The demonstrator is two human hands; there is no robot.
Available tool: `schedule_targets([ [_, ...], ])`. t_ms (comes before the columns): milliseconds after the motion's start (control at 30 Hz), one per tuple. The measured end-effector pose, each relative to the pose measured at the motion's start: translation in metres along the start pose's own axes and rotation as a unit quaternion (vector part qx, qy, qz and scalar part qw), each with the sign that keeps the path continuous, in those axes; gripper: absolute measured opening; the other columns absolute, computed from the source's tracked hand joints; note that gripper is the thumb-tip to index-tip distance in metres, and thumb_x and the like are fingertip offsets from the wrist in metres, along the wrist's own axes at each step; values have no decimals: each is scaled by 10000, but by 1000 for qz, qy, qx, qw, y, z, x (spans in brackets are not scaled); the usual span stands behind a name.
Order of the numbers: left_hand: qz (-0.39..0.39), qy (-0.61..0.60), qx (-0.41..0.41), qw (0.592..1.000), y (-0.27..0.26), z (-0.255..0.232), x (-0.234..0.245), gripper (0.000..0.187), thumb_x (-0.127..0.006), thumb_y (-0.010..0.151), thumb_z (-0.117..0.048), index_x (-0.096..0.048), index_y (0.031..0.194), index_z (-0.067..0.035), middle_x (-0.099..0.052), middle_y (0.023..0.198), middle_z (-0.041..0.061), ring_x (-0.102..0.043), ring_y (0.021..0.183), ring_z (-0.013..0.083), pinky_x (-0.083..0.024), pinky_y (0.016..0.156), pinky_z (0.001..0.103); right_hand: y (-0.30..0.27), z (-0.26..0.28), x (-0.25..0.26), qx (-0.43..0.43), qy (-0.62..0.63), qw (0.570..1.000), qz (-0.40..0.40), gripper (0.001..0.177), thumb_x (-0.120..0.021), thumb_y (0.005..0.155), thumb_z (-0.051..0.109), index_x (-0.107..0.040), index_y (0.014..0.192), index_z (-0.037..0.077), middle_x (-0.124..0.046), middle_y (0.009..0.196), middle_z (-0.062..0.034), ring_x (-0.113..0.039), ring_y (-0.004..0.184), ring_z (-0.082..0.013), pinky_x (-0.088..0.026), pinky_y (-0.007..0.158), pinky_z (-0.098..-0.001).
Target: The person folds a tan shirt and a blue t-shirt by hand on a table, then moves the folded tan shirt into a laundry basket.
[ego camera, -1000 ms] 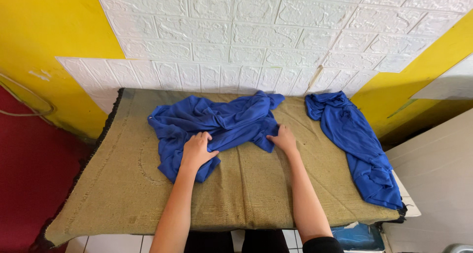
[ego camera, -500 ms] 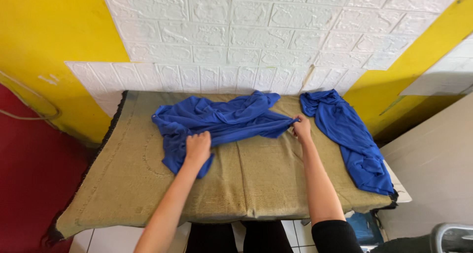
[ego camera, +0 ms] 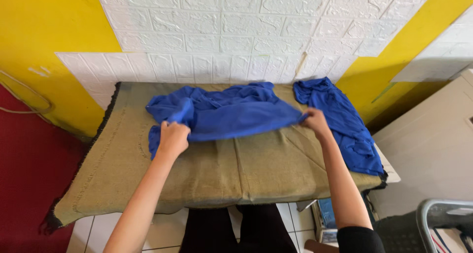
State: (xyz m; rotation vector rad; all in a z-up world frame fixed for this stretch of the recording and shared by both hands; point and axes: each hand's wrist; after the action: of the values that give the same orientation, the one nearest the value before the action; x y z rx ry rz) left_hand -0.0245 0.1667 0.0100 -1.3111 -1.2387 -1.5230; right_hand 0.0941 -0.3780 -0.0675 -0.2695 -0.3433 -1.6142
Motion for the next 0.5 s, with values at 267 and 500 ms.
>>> schedule_targets([
  [267,-5,-164,-142,976,-20,-34,-41,212,-745,771,-99,-757,981,-126,-736,974,69,-712,950,296,-534,812,440,-79,-46,-5,-108,214,966,94,179,-709,929,89,-713,1088,7,-747,933,-29,-724,792,-107,-592,690,-252],
  [500,141,-183,-83,969,-40,-31,-27,308,-807,806,-237,-774,1095,-137,-741,1057,134,-698,1006,338,-546,894,435,-115,-48,23,-105,126,983,79,177,-741,875,47,-690,1041,11,-724,829,-69,-732,679,-150,-600,612,-277],
])
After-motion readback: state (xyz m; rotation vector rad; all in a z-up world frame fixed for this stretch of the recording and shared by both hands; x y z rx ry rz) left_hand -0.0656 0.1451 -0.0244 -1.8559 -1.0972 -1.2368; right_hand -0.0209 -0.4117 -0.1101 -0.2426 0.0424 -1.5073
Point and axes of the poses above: each hand's wrist, its own y-axis towards the middle knuckle, its own x-axis out of the back of the hand, z = x × y
